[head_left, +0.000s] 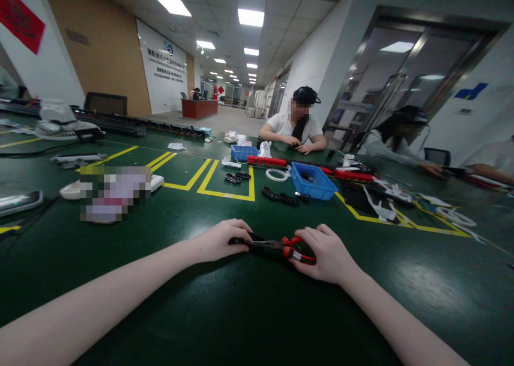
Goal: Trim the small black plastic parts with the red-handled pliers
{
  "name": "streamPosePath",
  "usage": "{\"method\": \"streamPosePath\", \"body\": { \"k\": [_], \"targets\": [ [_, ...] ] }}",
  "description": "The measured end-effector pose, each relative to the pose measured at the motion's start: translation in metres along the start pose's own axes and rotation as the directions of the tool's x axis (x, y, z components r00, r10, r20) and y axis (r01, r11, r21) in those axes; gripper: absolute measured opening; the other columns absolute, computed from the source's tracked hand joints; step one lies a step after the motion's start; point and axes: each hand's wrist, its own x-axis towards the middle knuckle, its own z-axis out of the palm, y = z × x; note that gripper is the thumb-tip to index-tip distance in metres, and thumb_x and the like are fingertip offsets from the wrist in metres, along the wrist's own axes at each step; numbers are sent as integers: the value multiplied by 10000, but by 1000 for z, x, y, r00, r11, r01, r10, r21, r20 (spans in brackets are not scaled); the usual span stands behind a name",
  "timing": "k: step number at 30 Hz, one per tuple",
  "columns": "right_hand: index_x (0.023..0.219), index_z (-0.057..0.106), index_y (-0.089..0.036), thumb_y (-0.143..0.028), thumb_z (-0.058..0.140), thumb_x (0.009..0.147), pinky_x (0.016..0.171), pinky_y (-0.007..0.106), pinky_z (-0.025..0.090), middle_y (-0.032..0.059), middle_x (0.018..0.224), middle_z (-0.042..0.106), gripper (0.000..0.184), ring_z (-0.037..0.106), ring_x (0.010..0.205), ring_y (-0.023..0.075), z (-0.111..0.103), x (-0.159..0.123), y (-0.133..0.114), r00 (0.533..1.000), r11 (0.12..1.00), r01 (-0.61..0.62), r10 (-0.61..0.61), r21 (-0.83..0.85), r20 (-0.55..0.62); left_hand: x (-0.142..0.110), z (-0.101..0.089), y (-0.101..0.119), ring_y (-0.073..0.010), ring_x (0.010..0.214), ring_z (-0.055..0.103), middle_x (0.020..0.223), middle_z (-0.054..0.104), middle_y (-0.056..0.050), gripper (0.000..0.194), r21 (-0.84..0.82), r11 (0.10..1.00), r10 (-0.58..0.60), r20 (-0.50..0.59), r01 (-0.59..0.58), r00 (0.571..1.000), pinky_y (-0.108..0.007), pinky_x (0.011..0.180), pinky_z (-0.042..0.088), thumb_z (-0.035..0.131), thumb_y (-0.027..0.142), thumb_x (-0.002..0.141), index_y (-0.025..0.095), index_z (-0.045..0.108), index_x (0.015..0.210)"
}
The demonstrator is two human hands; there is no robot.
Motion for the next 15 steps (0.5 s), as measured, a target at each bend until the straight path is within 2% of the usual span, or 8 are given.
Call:
{"method": "streamPosePath", "body": {
  "k": [15],
  "targets": [
    [1040,613,-156,-459,669,795,759,383,405,89,910,714,394,620,733,198,-2,-3,7,1000,1000,20,-19,8,-17,0,-2,3,-212,1146,605,1247,647,-58,227,7,1000,-15,15,15,1000,-386,1003,498,672,197,902,216,683,1128]
  ]
}}
